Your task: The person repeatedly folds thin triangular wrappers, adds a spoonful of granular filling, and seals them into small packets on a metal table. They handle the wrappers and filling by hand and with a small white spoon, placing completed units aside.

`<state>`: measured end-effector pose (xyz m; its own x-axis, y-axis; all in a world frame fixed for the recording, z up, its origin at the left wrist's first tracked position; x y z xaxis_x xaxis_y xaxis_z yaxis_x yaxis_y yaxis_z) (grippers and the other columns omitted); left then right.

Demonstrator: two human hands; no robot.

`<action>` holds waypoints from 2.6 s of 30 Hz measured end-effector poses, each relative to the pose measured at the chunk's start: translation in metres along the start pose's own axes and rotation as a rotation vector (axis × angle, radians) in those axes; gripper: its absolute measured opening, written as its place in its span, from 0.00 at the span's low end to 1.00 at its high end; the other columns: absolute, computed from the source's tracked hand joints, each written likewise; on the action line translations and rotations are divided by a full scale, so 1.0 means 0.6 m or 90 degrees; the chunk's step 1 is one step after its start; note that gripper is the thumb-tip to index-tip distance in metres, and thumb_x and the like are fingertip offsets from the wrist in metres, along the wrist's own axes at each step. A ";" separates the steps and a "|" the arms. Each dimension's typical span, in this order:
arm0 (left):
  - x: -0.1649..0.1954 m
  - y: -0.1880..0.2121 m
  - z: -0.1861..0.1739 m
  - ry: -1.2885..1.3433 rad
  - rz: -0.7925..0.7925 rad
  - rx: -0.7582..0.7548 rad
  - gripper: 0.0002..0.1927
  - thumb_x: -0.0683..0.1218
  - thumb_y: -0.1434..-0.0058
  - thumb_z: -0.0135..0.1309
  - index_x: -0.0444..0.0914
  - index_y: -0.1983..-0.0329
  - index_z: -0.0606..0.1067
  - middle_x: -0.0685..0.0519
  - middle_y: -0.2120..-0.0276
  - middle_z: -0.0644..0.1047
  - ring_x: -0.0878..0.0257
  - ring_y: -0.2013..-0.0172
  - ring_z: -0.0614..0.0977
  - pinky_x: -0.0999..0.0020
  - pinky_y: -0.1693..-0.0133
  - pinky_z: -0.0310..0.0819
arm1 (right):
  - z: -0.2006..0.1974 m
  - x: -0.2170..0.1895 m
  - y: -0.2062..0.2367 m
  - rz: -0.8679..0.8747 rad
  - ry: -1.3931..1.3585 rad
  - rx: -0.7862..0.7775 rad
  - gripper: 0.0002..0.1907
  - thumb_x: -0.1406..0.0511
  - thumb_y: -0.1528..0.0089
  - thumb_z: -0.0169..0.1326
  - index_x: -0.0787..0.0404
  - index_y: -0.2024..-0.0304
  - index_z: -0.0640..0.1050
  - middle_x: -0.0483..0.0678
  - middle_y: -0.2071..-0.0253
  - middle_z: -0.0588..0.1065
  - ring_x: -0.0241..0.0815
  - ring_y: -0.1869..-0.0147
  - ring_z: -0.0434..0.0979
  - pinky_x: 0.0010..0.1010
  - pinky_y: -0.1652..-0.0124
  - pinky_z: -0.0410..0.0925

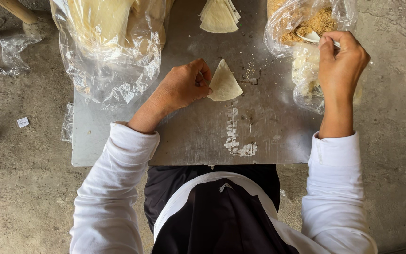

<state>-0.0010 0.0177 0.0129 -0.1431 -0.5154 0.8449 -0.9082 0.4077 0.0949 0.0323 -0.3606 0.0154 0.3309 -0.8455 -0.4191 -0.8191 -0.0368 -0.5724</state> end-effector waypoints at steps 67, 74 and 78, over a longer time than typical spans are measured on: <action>0.002 -0.005 0.005 0.078 0.033 -0.031 0.07 0.38 0.37 0.55 0.34 0.58 0.72 0.49 0.69 0.82 0.65 0.69 0.86 0.70 0.66 0.84 | -0.043 0.027 -0.012 0.092 -0.255 0.018 0.09 0.82 0.29 0.46 0.69 0.50 0.71 0.51 0.54 0.73 0.39 0.57 0.80 0.29 0.56 0.76; -0.005 -0.006 0.011 0.033 0.085 -0.008 0.07 0.37 0.39 0.56 0.35 0.58 0.73 0.49 0.67 0.82 0.62 0.66 0.86 0.67 0.61 0.83 | -0.005 -0.020 0.003 -0.198 0.267 0.060 0.15 0.73 0.35 0.58 0.64 0.46 0.72 0.57 0.49 0.68 0.54 0.39 0.67 0.50 0.38 0.57; -0.002 -0.001 0.019 0.003 0.141 0.015 0.06 0.39 0.38 0.58 0.36 0.59 0.74 0.49 0.65 0.82 0.59 0.63 0.86 0.65 0.59 0.81 | 0.008 -0.078 0.030 -0.256 0.178 -0.062 0.16 0.71 0.33 0.61 0.59 0.44 0.75 0.57 0.47 0.68 0.53 0.38 0.66 0.51 0.34 0.58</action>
<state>-0.0046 0.0096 0.0061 -0.3389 -0.4116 0.8460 -0.8638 0.4925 -0.1064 0.0042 -0.3194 0.0212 0.5015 -0.8645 0.0342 -0.6971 -0.4272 -0.5758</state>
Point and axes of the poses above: each hand's wrist, its own y-axis away from the middle knuckle, its own z-axis out of the palm, x = y × z, the point moved 1 cm from there along -y, towards the middle knuckle
